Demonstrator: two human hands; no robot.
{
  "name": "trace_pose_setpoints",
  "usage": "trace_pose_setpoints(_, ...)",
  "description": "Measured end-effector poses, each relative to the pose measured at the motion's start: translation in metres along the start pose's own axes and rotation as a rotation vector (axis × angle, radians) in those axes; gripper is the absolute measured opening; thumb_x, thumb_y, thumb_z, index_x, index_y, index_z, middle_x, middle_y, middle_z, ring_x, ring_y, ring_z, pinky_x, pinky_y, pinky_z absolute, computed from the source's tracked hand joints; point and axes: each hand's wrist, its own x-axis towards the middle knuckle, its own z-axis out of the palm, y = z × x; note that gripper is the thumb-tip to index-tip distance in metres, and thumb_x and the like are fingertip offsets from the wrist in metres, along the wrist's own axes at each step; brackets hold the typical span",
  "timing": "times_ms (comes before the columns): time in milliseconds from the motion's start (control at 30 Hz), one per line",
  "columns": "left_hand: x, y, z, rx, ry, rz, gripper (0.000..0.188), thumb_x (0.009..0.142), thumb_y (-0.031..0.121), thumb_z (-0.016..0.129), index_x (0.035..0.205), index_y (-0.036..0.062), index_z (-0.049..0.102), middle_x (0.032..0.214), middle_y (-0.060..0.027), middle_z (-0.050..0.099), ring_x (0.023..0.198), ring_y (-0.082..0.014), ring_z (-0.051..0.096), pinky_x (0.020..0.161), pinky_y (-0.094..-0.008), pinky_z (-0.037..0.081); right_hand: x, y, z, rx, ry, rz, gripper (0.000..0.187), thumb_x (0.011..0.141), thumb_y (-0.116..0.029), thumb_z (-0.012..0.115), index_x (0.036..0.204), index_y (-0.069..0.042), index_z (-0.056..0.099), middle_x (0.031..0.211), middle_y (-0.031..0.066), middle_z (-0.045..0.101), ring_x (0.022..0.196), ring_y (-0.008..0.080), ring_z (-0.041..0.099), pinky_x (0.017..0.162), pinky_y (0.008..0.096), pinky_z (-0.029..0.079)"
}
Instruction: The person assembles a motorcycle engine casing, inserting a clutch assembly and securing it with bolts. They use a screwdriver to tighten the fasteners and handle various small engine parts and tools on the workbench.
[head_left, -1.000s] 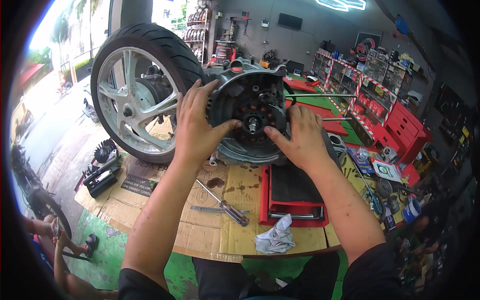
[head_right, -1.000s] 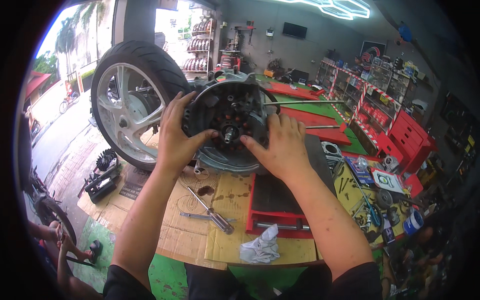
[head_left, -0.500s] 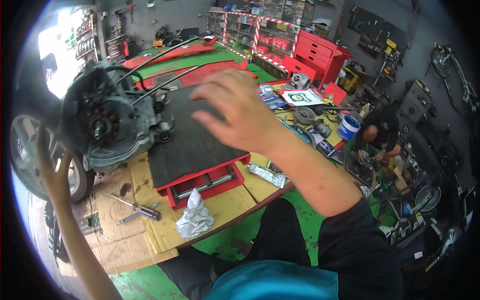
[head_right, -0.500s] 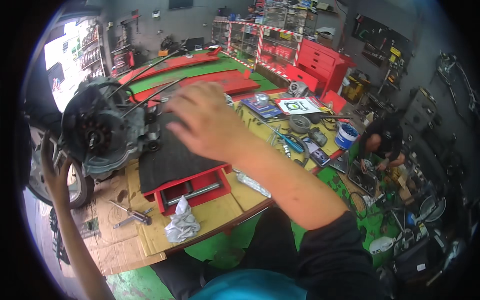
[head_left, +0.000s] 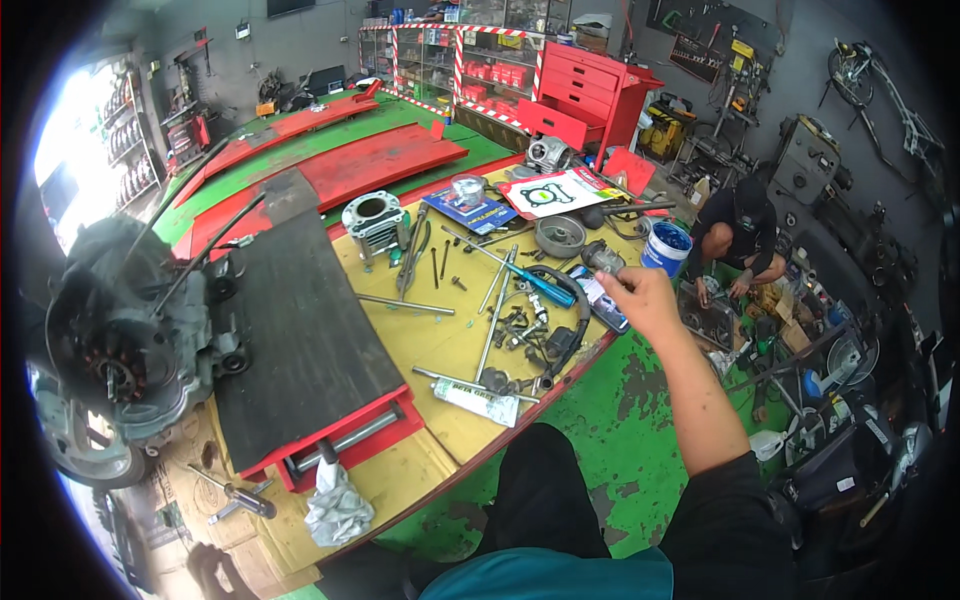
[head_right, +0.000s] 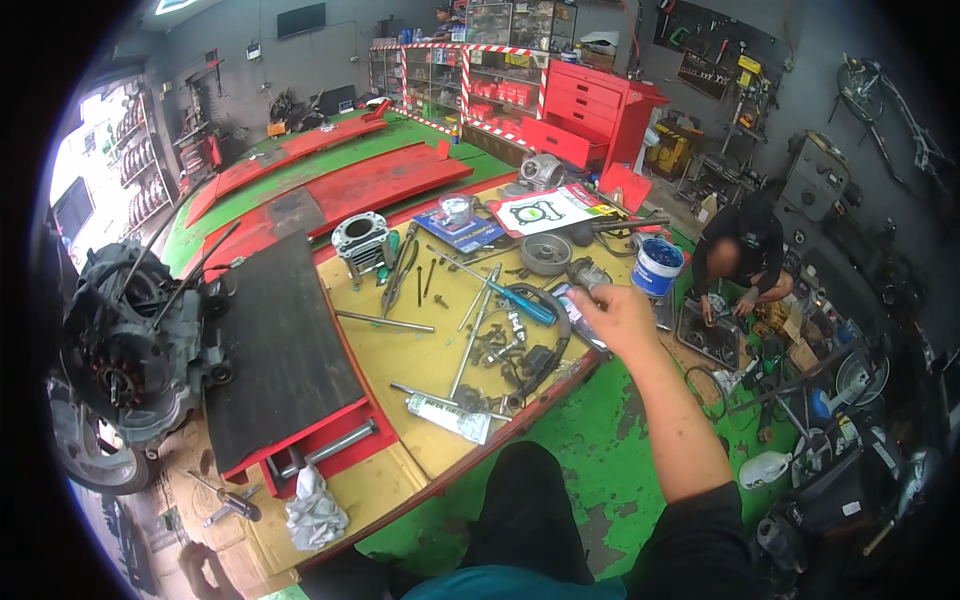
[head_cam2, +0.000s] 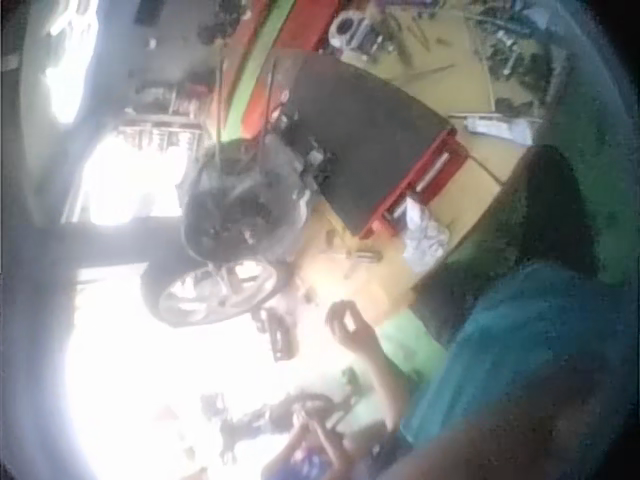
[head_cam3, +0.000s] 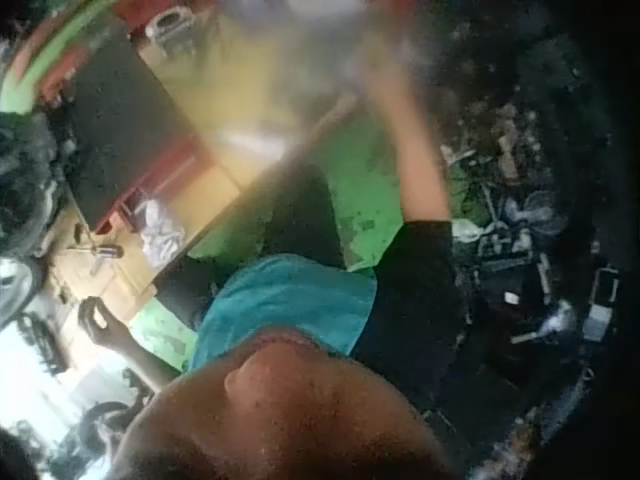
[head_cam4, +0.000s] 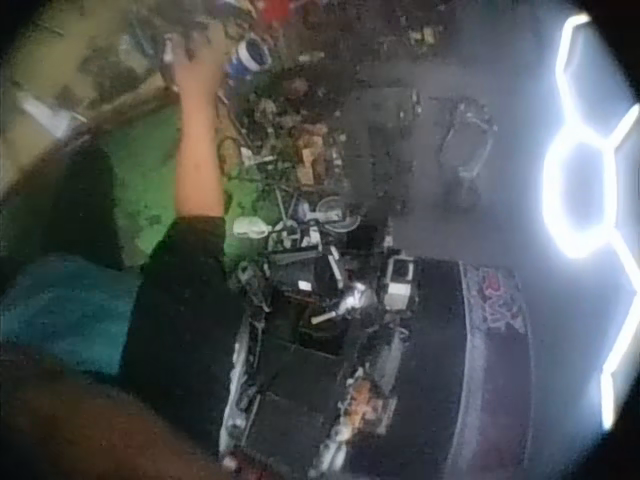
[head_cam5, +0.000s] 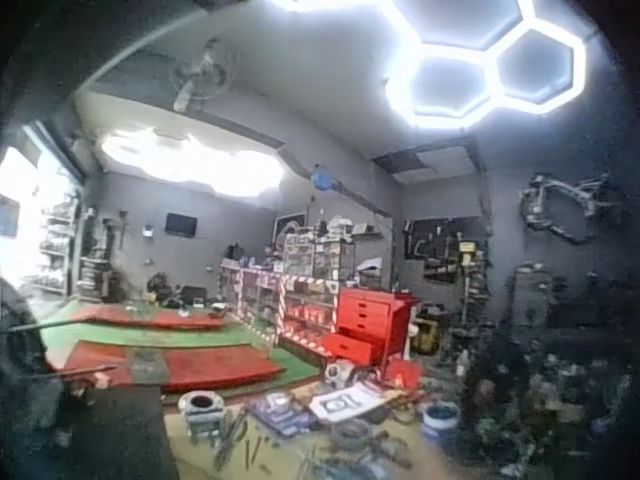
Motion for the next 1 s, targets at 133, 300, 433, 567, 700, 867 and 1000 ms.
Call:
trace_pose_setpoints(133, -0.021, -0.008, 0.016, 0.037, -0.107, -0.092, 0.016, 0.094, 0.005, 0.081, 0.105, -0.0035, 0.074, 0.105, -0.0166, 0.073, 0.1, -0.0321, 0.071, 0.093, -0.0432, 0.058, 0.016, 0.012, 0.03, 0.05, -0.031, -0.012, 0.04, 0.097, -0.035, 0.076, 0.08, 0.001, 0.072, 0.065, 0.0212, 0.061, 0.061, 0.0384, 0.059, 0.06, 0.0481, 0.046)
trace_pose_setpoints(300, -0.032, -0.027, 0.039, 0.06, -0.07, -0.101, 0.028, 0.094, 0.01, 0.081, 0.116, -0.0042, 0.071, 0.112, -0.0178, 0.07, 0.1, -0.032, 0.069, 0.089, -0.043, 0.058, 0.059, 0.036, 0.068, 0.109, -0.071, -0.192, 0.029, 0.095, -0.029, 0.076, 0.096, -0.001, 0.07, 0.095, 0.0201, 0.074, 0.094, 0.0395, 0.071, 0.083, 0.0493, 0.055)
trace_pose_setpoints(433, -0.032, -0.02, 0.045, 0.129, -0.041, -0.081, 0.029, 0.097, 0.012, 0.079, 0.12, -0.0036, 0.07, 0.117, -0.0184, 0.069, 0.102, -0.0323, 0.068, 0.084, -0.0424, 0.058, 0.078, 0.03, 0.08, -0.033, -0.375, -0.121, 0.036, 0.093, -0.033, 0.078, 0.112, -0.002, 0.075, 0.109, 0.0197, 0.076, 0.105, 0.0393, 0.071, 0.093, 0.0494, 0.056)
trace_pose_setpoints(567, -0.037, -0.025, 0.046, 0.142, -0.064, -0.118, 0.03, 0.097, 0.013, 0.078, 0.122, -0.0029, 0.069, 0.117, -0.0181, 0.069, 0.102, -0.0323, 0.068, 0.084, -0.0415, 0.057, 0.082, 0.024, 0.087, -0.12, -0.514, -0.159, 0.046, 0.093, -0.042, 0.077, 0.118, -0.004, 0.075, 0.115, 0.02, 0.075, 0.11, 0.039, 0.07, 0.095, 0.0487, 0.056)
trace_pose_setpoints(700, -0.037, -0.027, 0.047, 0.164, -0.081, -0.127, 0.031, 0.098, 0.014, 0.078, 0.123, -0.0025, 0.069, 0.118, -0.0176, 0.068, 0.103, -0.0307, 0.067, 0.084, -0.04, 0.056, 0.07, 0.016, 0.091, -0.154, -0.474, -0.189, 0.053, 0.091, -0.043, 0.078, 0.123, -0.001, 0.072, 0.121, 0.0221, 0.073, 0.114, 0.0393, 0.069, 0.096, 0.0495, 0.056)
trace_pose_setpoints(867, -0.038, -0.031, 0.049, 0.134, -0.09, -0.163, 0.031, 0.099, 0.014, 0.078, 0.123, -0.0026, 0.068, 0.119, -0.0161, 0.068, 0.106, -0.0282, 0.065, 0.084, -0.0373, 0.054, 0.071, 0.013, 0.093, 0.021, -0.541, -0.082, 0.058, 0.086, -0.036, 0.08, 0.128, 0.001, 0.068, 0.12, 0.0241, 0.073, 0.114, 0.041, 0.069, 0.096, 0.0493, 0.056)
trace_pose_setpoints(1000, -0.037, -0.029, 0.05, 0.113, -0.093, -0.18, 0.031, 0.099, 0.014, 0.077, 0.124, -0.0029, 0.068, 0.119, -0.0158, 0.067, 0.106, -0.028, 0.064, 0.084, -0.0372, 0.054, 0.075, -0.002, 0.083, 0.033, -0.644, -0.003, 0.057, 0.081, -0.028, 0.078, 0.129, 0.002, 0.067, 0.118, 0.025, 0.074, 0.111, 0.0418, 0.071, 0.095, 0.0484, 0.056)
